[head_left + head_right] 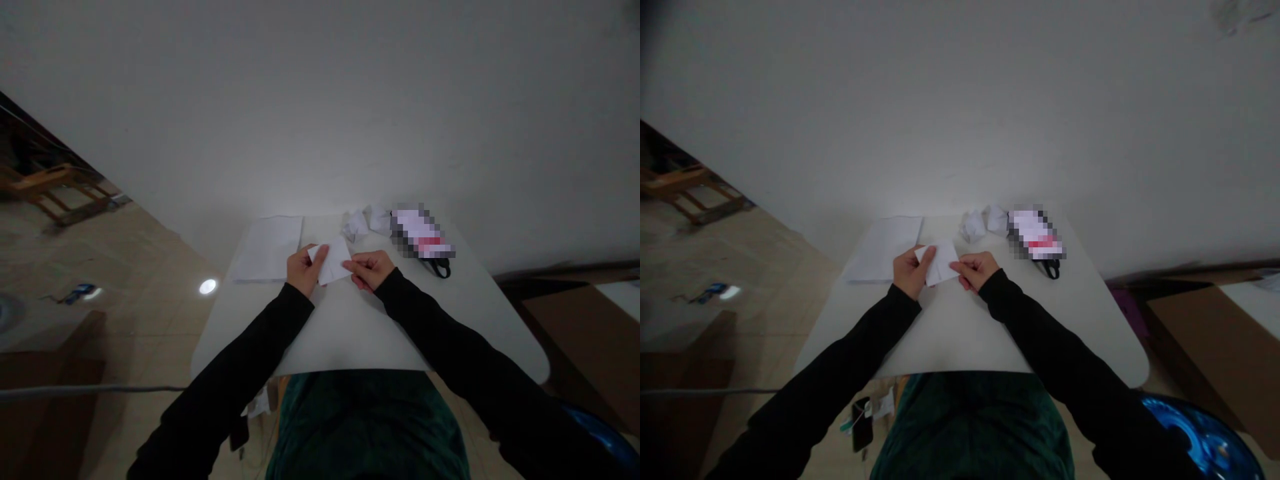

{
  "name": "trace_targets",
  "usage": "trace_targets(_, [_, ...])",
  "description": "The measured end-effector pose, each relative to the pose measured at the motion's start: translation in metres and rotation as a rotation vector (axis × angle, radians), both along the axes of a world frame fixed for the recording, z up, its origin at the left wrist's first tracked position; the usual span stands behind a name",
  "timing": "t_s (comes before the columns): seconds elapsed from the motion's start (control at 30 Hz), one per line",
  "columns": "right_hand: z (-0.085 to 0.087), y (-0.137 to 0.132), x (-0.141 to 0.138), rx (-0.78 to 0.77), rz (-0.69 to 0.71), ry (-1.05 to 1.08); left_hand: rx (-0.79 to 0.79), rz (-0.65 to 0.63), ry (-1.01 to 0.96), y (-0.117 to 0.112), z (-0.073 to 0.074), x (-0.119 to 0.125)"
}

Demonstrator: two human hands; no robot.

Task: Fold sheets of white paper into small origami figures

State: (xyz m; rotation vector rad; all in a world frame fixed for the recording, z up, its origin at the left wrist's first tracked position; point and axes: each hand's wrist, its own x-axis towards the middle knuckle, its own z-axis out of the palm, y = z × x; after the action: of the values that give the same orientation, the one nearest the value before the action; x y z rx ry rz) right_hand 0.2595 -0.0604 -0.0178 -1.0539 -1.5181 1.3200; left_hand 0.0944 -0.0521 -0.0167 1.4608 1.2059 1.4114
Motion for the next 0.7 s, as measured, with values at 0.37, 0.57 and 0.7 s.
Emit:
trace_targets(0.37, [-0.001,-0.010,-0.014,0.153,-0.210,0.039,0.027,0.047,0.142,-0.013,0.001,0.002])
trace_targets(0.57, [-0.001,0.005,-0.005,0.021,-0.393,0.322,0.030,-0.191,0.058,0.000,0.000,0.003])
trace_targets(0.7, [-0.003,0.009,0.005,-0.059,-0.148,0.244,-0.036,-0.264,-0.022,0.003,0.004,-0.002])
